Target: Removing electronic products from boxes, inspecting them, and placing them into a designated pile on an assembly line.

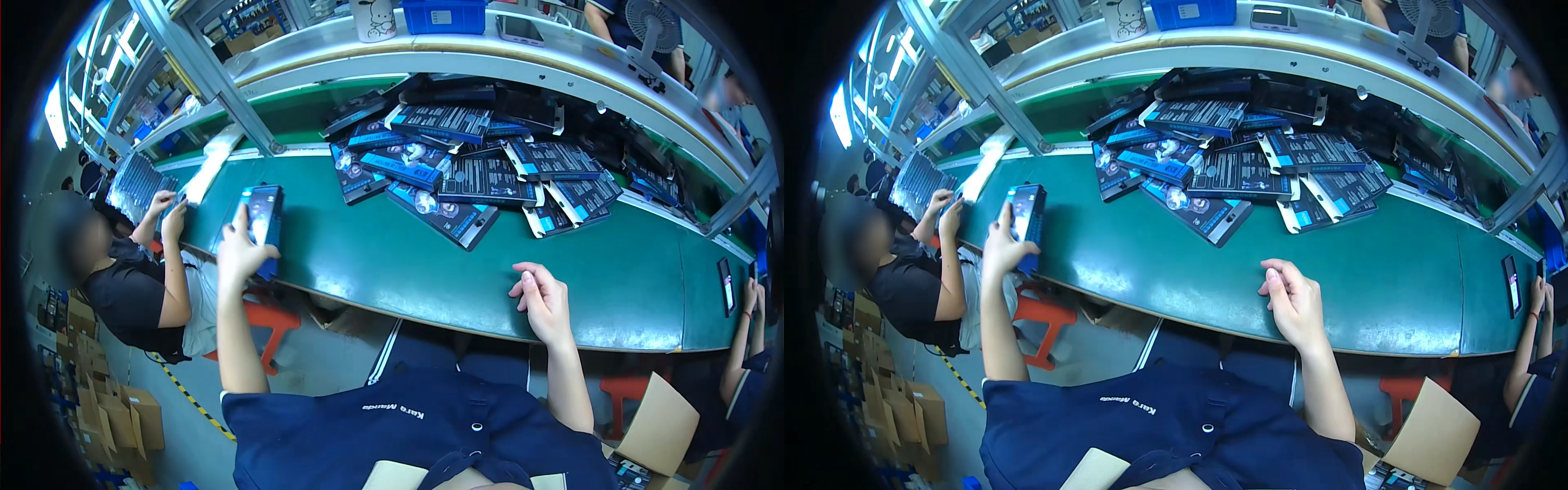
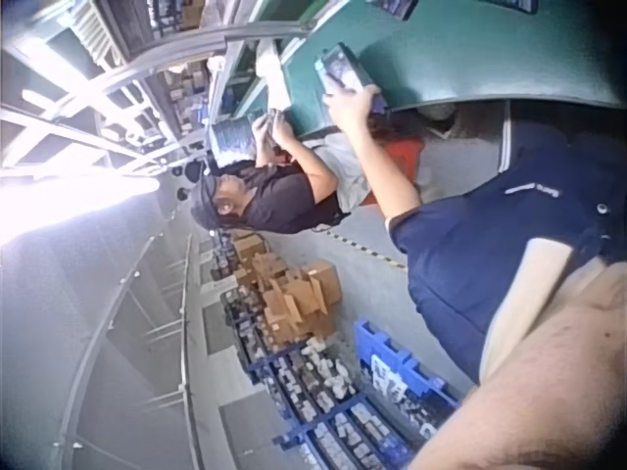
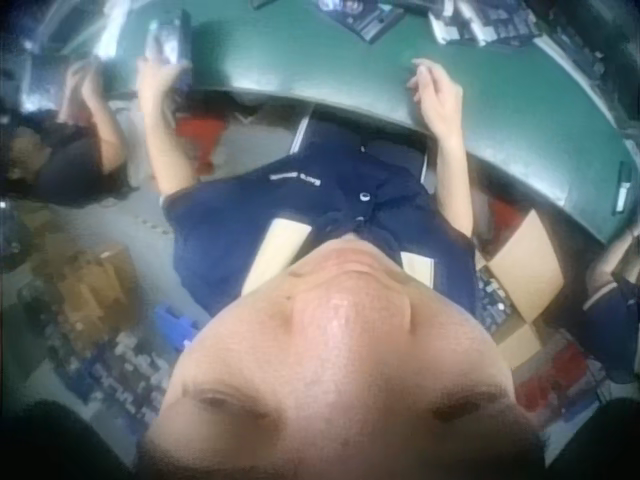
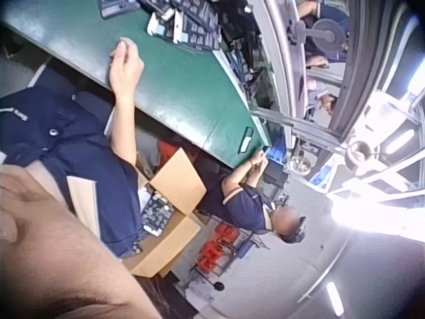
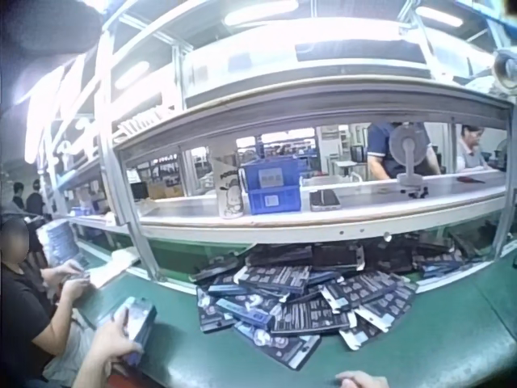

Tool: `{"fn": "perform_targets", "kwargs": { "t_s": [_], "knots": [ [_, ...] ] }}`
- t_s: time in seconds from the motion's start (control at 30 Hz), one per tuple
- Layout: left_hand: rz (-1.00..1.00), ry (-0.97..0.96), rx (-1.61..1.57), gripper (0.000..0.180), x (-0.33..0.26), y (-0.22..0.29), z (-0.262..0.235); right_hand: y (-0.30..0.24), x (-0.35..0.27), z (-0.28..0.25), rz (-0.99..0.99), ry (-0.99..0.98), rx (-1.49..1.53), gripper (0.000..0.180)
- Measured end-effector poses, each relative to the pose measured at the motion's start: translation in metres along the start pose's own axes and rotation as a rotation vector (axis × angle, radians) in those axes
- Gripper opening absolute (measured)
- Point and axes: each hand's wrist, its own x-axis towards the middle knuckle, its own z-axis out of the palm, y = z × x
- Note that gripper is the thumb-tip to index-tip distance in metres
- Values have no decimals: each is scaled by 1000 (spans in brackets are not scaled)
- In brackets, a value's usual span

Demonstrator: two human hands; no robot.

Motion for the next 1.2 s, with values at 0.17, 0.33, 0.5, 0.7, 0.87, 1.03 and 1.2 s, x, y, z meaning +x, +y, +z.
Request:
{"fn": "perform_targets", "kwargs": {
  "t_s": [0.17, 0.33, 0.5, 0.7, 0.87, 1.03, 1.2],
  "knots": [
    [2, -193, 115, 128, 116, -59, 25, -2, -2, -1, 19, 30, 107, 28],
    [-75, -282, 361, 133, 140, -17, 26, -1, -3, -3, 44, 42, 72, 25],
    [446, 129, 199, 94, 85, 74, 57, 1, 0, -5, 86, -24, 90, 25],
    [810, 411, -529, 60, 48, 207, 105, 15, -20, -33, 164, -21, 478, 22],
    [1260, 633, -595, 46, -29, 295, 79, 12, -70, -51, -78, 48, -152, 13],
    [1546, 393, -511, 43, -64, 274, 113, 37, -109, -56, -552, 243, -997, 33],
    [1446, 426, -598, 37, -59, 274, 97, 28, -108, -48, -443, 276, -973, 39]
  ]
}}
